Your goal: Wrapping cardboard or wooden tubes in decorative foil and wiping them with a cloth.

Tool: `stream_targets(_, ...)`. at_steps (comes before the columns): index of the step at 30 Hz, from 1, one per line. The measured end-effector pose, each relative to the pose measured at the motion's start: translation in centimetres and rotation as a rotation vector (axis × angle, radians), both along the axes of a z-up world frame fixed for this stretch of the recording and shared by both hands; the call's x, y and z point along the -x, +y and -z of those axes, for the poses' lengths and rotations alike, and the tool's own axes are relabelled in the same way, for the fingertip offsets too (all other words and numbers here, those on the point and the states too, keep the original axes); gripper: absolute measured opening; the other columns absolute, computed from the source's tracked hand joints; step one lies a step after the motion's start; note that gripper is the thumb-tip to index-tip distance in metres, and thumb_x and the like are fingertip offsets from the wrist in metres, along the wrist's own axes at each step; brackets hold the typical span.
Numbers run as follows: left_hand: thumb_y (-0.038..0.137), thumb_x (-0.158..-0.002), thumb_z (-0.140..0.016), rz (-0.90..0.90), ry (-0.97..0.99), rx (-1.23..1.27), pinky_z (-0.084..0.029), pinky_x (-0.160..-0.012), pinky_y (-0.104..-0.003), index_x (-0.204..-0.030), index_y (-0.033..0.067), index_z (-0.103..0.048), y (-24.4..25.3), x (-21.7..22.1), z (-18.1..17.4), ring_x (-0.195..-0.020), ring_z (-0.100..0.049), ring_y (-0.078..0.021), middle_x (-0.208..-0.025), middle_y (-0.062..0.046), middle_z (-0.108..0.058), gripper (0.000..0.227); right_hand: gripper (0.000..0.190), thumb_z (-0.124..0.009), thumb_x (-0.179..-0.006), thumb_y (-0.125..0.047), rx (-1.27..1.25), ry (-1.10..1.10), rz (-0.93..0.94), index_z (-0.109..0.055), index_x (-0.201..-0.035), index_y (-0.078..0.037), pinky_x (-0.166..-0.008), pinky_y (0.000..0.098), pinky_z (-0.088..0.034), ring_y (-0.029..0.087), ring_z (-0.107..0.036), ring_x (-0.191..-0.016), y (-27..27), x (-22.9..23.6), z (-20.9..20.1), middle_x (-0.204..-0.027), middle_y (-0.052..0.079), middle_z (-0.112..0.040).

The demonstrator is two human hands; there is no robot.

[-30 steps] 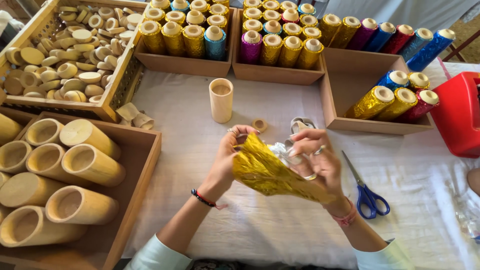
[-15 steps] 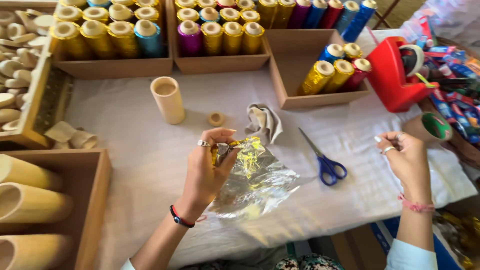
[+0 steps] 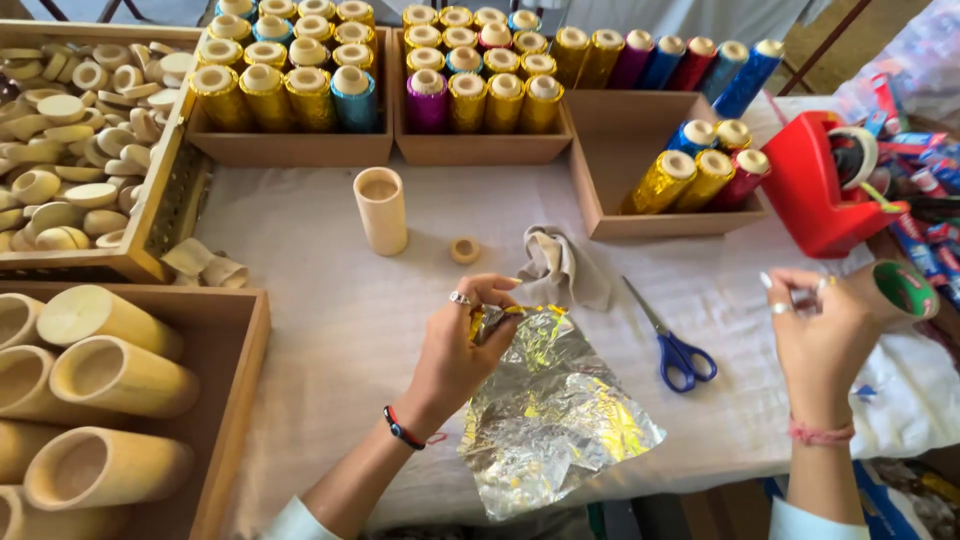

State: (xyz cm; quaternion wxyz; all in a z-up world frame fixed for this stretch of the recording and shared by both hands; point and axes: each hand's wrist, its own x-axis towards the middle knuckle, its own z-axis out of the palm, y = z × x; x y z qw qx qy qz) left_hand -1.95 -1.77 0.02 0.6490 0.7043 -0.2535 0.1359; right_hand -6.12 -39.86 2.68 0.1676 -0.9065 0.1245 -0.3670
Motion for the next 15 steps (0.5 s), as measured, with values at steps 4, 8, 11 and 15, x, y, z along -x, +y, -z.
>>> stream_targets(4, -0.002, -0.088, -0.076, 0.022, 0.032, -0.003, -0.057, -0.07, -0.028, -0.123, 0.0045, -0.057, 0.0, -0.1, -0.4, -0.08, -0.071, -0.0136, -0.097, -0.008, -0.072, 0.041, 0.011, -0.079, -0.098, -0.01, -0.092, -0.084, -0.236, -0.075, -0.104, -0.002, -0.074, 0.028, -0.051, 0.016, -0.065, -0.085, 3.9, -0.7, -3.4, -0.1, 0.011, -0.07)
stream_targets(8, -0.004, -0.087, -0.075, 0.011, 0.018, -0.012, -0.056, -0.069, -0.027, -0.125, 0.0048, -0.056, 0.2, -0.2, -0.3, -0.078, -0.068, -0.0132, -0.097, -0.009, -0.071, 0.043, 0.015, -0.078, -0.1, -0.013, -0.276, 0.055, -0.219, -0.074, -0.102, 0.001, -0.072, 0.0243, -0.05, 0.009, -0.064, -0.078, 0.2, -1.1, -0.7, -0.087, 0.005, -0.073)
stream_targets(11, -0.002, -0.088, -0.076, 0.02, 0.069, 0.006, -0.054, -0.064, -0.027, -0.123, 0.0051, -0.056, 0.1, 0.0, -0.5, -0.072, -0.066, -0.012, -0.096, -0.008, -0.073, 0.041, 0.016, -0.077, -0.097, -0.014, -0.466, 0.145, -0.185, -0.074, -0.105, -0.001, -0.068, 0.0235, -0.05, 0.006, -0.062, -0.078, -7.7, -0.4, 3.7, -0.089, 0.002, -0.073)
stream_targets(15, -0.001, -0.088, -0.075, 0.052, 0.087, 0.014, -0.053, -0.062, -0.027, -0.124, 0.0052, -0.056, 0.3, 0.3, -0.6, -0.07, -0.065, -0.011, -0.094, -0.007, -0.074, 0.041, 0.018, -0.079, -0.096, -0.015, -0.459, 0.272, -0.026, -0.076, -0.107, -0.001, -0.065, 0.0286, -0.048, 0.011, -0.06, -0.075, -13.2, 1.4, 6.6, -0.087, 0.006, -0.073)
